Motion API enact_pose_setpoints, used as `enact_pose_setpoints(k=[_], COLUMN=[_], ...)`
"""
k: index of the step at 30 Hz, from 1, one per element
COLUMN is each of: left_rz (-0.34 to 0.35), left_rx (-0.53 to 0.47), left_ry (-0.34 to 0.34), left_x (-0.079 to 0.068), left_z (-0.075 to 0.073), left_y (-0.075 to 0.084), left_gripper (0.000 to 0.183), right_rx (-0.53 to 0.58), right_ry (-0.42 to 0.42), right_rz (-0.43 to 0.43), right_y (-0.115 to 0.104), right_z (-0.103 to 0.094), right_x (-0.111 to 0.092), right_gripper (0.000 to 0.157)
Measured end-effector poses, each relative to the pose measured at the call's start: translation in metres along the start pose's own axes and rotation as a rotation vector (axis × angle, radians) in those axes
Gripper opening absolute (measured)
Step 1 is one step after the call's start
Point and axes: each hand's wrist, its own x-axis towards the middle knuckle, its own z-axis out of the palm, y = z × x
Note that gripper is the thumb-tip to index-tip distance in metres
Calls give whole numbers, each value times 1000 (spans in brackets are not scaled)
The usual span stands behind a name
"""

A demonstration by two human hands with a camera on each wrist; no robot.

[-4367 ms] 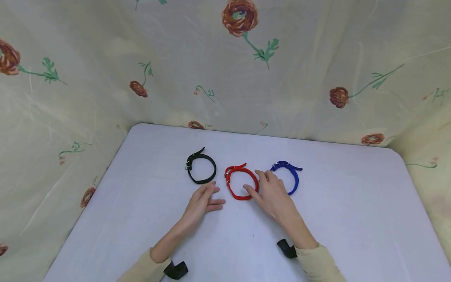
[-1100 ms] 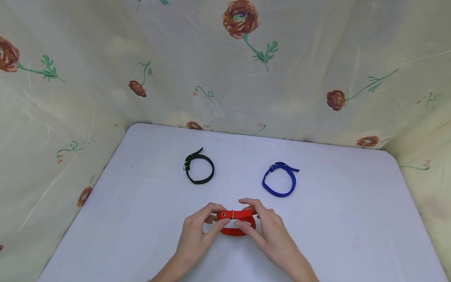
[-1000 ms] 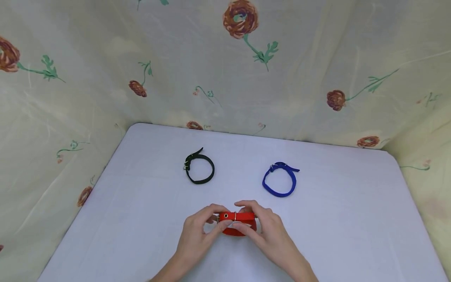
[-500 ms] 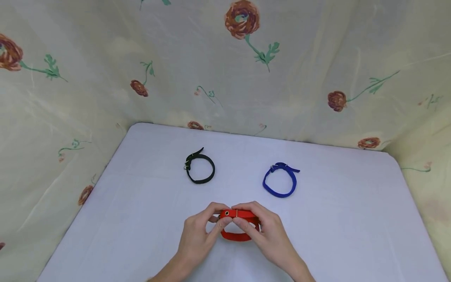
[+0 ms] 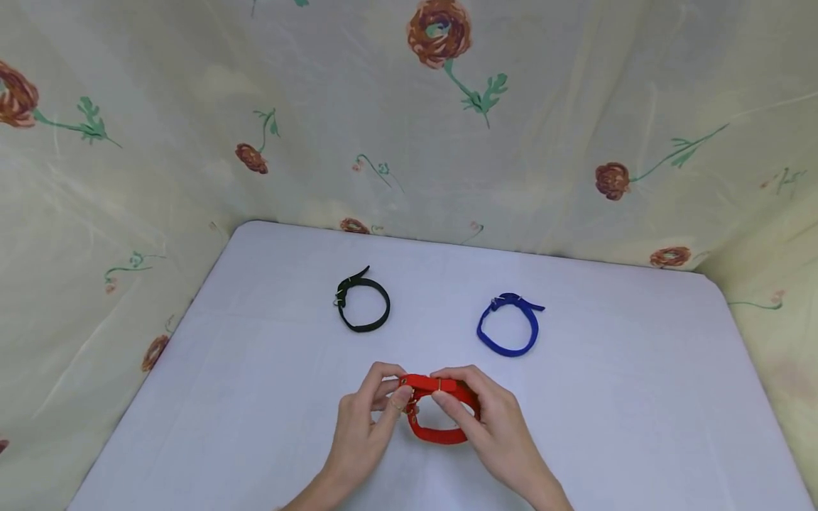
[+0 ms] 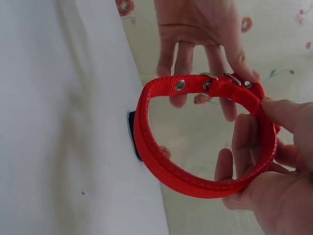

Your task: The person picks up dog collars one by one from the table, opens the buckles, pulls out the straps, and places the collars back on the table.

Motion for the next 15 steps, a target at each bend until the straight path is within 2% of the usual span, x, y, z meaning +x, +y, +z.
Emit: enact_pose_setpoints(k=[3,7,15], left_rz=[-55,-83,-83], left_rx=[-73,-111,-101], left_ry=[0,10,-108], left_x=[0,-2,2], left_z=[2,4,-5], left_y=[1,2,1], left_gripper=[14,14,21], right_rx=[12,15,-8], right_ry=[15,35,57], right_rz=[39,71,22], right_y=[-2,-7,-7], right_z=[1,2,-1], right_x=[0,-1,-3], right_gripper=[24,23,22])
